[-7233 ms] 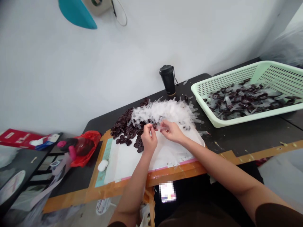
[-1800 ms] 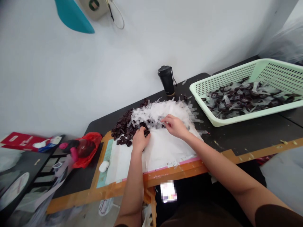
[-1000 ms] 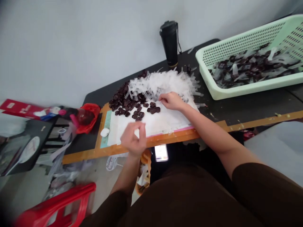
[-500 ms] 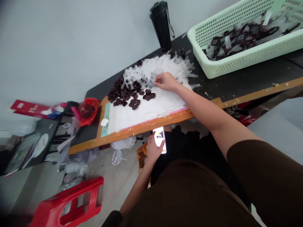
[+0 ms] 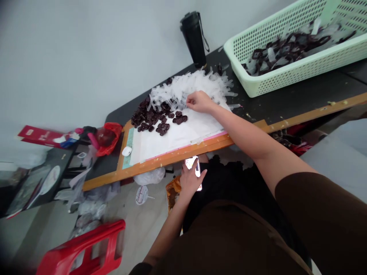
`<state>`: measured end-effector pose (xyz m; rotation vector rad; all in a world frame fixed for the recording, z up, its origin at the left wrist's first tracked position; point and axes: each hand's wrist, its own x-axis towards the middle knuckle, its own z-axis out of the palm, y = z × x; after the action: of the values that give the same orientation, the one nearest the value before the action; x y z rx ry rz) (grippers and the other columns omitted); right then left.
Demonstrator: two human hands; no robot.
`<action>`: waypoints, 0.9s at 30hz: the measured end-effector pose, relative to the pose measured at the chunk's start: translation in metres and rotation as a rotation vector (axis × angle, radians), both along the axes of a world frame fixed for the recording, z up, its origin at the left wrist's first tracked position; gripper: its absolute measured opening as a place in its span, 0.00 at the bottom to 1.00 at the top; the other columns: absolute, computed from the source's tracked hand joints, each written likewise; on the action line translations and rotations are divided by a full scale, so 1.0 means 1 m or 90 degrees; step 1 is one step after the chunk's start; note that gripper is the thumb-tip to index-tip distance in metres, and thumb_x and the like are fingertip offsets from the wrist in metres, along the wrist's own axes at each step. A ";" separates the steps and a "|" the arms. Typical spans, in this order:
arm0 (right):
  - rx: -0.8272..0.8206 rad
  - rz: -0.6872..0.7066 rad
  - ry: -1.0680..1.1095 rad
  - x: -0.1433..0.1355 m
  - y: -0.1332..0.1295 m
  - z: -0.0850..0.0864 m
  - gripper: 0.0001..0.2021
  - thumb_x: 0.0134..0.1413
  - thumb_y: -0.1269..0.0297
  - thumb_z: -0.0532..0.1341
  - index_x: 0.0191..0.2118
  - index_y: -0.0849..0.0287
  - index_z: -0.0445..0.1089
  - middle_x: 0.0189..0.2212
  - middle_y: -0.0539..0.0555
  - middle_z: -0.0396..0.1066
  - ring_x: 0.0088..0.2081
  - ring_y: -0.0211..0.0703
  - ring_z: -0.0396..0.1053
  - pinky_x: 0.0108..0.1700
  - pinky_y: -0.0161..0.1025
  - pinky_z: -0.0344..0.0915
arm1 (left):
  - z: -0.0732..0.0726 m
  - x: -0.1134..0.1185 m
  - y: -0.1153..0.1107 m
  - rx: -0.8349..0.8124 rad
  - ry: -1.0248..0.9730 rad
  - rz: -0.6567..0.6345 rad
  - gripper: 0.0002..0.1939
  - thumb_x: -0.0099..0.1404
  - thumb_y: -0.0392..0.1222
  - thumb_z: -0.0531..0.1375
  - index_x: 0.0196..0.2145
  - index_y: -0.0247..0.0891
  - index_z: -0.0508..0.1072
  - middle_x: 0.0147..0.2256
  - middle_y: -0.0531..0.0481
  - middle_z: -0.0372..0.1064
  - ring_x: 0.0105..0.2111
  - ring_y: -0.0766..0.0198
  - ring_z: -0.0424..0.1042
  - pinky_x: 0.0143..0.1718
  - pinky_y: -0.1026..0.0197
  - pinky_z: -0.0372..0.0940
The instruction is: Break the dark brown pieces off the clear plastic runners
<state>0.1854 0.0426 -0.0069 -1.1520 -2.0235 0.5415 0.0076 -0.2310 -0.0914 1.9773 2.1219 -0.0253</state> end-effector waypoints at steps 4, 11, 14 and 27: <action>0.001 0.005 -0.009 0.000 -0.002 0.003 0.06 0.54 0.64 0.60 0.32 0.57 0.74 0.28 0.54 0.75 0.32 0.44 0.70 0.38 0.41 0.65 | -0.003 -0.003 0.000 0.009 -0.005 0.013 0.38 0.61 0.67 0.50 0.64 0.50 0.54 0.63 0.33 0.48 0.53 0.39 0.65 0.46 0.45 0.66; 0.002 0.007 -0.017 0.000 -0.005 0.005 0.06 0.54 0.64 0.60 0.31 0.57 0.73 0.26 0.53 0.74 0.31 0.44 0.70 0.38 0.41 0.64 | -0.006 -0.020 0.002 0.034 -0.043 0.072 0.37 0.65 0.61 0.49 0.64 0.38 0.53 0.60 0.32 0.52 0.54 0.46 0.66 0.48 0.51 0.66; -0.005 0.005 -0.015 0.000 -0.005 0.005 0.06 0.54 0.65 0.60 0.32 0.58 0.74 0.27 0.53 0.74 0.31 0.44 0.70 0.38 0.41 0.64 | -0.006 -0.023 0.004 0.025 -0.040 0.068 0.36 0.65 0.62 0.49 0.64 0.40 0.54 0.60 0.32 0.52 0.52 0.45 0.68 0.47 0.50 0.67; -0.005 0.009 -0.014 -0.001 -0.004 0.004 0.06 0.54 0.64 0.60 0.32 0.59 0.74 0.27 0.54 0.74 0.32 0.44 0.70 0.37 0.41 0.65 | -0.011 -0.024 0.004 0.040 -0.052 0.087 0.39 0.64 0.64 0.48 0.64 0.34 0.51 0.60 0.30 0.54 0.53 0.45 0.67 0.47 0.52 0.67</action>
<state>0.1845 0.0382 -0.0028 -1.1546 -2.0508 0.5463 -0.0168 -0.2272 -0.1029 1.8289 2.2250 0.1457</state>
